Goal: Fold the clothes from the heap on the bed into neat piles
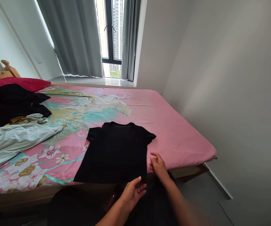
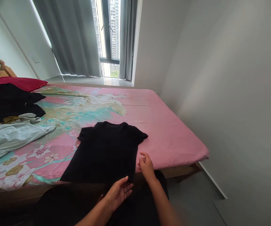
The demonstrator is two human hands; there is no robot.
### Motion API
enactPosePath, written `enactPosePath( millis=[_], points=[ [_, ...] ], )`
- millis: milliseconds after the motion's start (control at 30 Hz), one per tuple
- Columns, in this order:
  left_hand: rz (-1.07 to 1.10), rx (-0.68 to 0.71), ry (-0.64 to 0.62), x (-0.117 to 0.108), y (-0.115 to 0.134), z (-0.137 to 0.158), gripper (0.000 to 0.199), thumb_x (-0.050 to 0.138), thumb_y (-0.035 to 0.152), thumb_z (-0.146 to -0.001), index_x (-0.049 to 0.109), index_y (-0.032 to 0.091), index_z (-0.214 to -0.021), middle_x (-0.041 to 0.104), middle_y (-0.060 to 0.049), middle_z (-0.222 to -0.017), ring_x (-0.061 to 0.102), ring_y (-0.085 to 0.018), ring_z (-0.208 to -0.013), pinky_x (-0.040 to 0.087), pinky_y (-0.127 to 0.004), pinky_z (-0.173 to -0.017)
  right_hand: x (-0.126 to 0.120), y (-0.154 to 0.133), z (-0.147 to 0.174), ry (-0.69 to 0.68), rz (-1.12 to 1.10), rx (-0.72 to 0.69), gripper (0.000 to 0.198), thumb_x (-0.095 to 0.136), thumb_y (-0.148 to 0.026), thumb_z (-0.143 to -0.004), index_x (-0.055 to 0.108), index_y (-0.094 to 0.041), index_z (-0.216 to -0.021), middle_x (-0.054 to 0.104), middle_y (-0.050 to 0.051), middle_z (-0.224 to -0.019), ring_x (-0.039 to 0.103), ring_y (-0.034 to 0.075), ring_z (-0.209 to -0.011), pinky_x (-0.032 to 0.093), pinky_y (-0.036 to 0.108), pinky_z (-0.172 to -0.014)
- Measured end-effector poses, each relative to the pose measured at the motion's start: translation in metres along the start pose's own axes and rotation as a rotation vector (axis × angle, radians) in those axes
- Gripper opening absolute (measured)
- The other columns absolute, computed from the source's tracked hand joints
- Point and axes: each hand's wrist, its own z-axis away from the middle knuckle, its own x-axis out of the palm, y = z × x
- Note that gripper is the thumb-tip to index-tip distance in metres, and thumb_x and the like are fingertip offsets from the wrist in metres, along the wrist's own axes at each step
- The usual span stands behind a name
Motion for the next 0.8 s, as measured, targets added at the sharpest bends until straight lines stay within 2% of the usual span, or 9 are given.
enactPosePath(
  millis=[167, 300, 433, 500, 633, 700, 800],
  points=[
    [-0.029, -0.006, 0.092, 0.000, -0.009, 0.001, 0.012, 0.063, 0.011, -0.073, 0.052, 0.014, -0.071, 0.057, 0.001, -0.061, 0.059, -0.010, -0.056, 0.043, -0.023, -0.055, 0.000, -0.017, -0.080, 0.000, -0.035, 0.181, 0.048, 0.043, -0.023, -0.076, 0.035, -0.025, -0.123, 0.049, -0.007, -0.059, 0.046, 0.008, -0.039, 0.039, 0.018, -0.036],
    [-0.015, -0.004, 0.032, -0.003, -0.008, 0.000, 0.016, 0.069, 0.021, -0.073, 0.054, 0.015, -0.073, 0.059, 0.000, -0.064, 0.058, -0.011, -0.056, 0.043, -0.023, -0.054, 0.001, -0.025, -0.112, -0.074, 0.008, 0.240, 0.050, 0.044, -0.016, -0.074, 0.034, -0.023, -0.122, 0.050, -0.008, -0.055, 0.046, 0.008, -0.034, 0.034, 0.016, -0.034],
    [-0.038, -0.021, -0.057, 0.000, -0.008, -0.002, 0.029, 0.073, 0.038, -0.069, 0.059, 0.015, -0.080, 0.062, -0.001, -0.070, 0.059, -0.011, -0.059, 0.043, -0.022, -0.053, -0.006, -0.028, -0.120, -0.180, 0.041, 0.293, 0.026, 0.055, -0.020, -0.074, 0.047, -0.019, -0.098, 0.053, -0.006, -0.053, 0.049, 0.009, -0.035, 0.035, 0.015, -0.033],
    [-0.063, -0.027, -0.052, 0.002, -0.009, -0.003, 0.032, 0.073, 0.039, -0.069, 0.060, 0.013, -0.083, 0.063, -0.003, -0.074, 0.058, -0.010, -0.058, 0.042, -0.021, -0.052, -0.010, -0.028, -0.120, -0.192, 0.047, 0.303, 0.023, 0.063, -0.028, -0.072, 0.047, -0.019, -0.086, 0.054, -0.004, -0.054, 0.051, 0.010, -0.036, 0.037, 0.016, -0.032],
    [-0.098, -0.011, -0.024, -0.001, -0.013, -0.005, 0.031, 0.073, 0.037, -0.069, 0.061, 0.011, -0.080, 0.062, -0.003, -0.073, 0.056, -0.010, -0.056, 0.041, -0.020, -0.051, -0.016, -0.023, -0.118, -0.034, 0.024, 0.265, 0.022, 0.061, -0.034, -0.075, 0.044, -0.019, -0.078, 0.051, -0.004, -0.054, 0.056, 0.012, -0.040, 0.040, 0.018, -0.030],
    [-0.109, -0.002, -0.029, -0.004, -0.016, -0.005, 0.030, 0.073, 0.037, -0.069, 0.060, 0.011, -0.078, 0.061, -0.003, -0.070, 0.056, -0.010, -0.056, 0.040, -0.020, -0.051, -0.017, -0.020, -0.115, 0.050, -0.003, 0.243, 0.020, 0.058, -0.033, -0.076, 0.044, -0.019, -0.079, 0.050, -0.004, -0.056, 0.060, 0.014, -0.045, 0.043, 0.019, -0.032],
    [-0.123, 0.003, -0.017, -0.005, -0.021, -0.003, 0.029, 0.072, 0.036, -0.070, 0.061, 0.010, -0.077, 0.060, -0.003, -0.069, 0.055, -0.009, -0.054, 0.038, -0.020, -0.049, -0.018, -0.017, -0.109, 0.098, -0.049, 0.230, 0.022, 0.059, -0.037, -0.077, 0.045, -0.020, -0.084, 0.054, -0.003, -0.063, 0.063, 0.015, -0.052, 0.049, 0.021, -0.037]
  ],
)
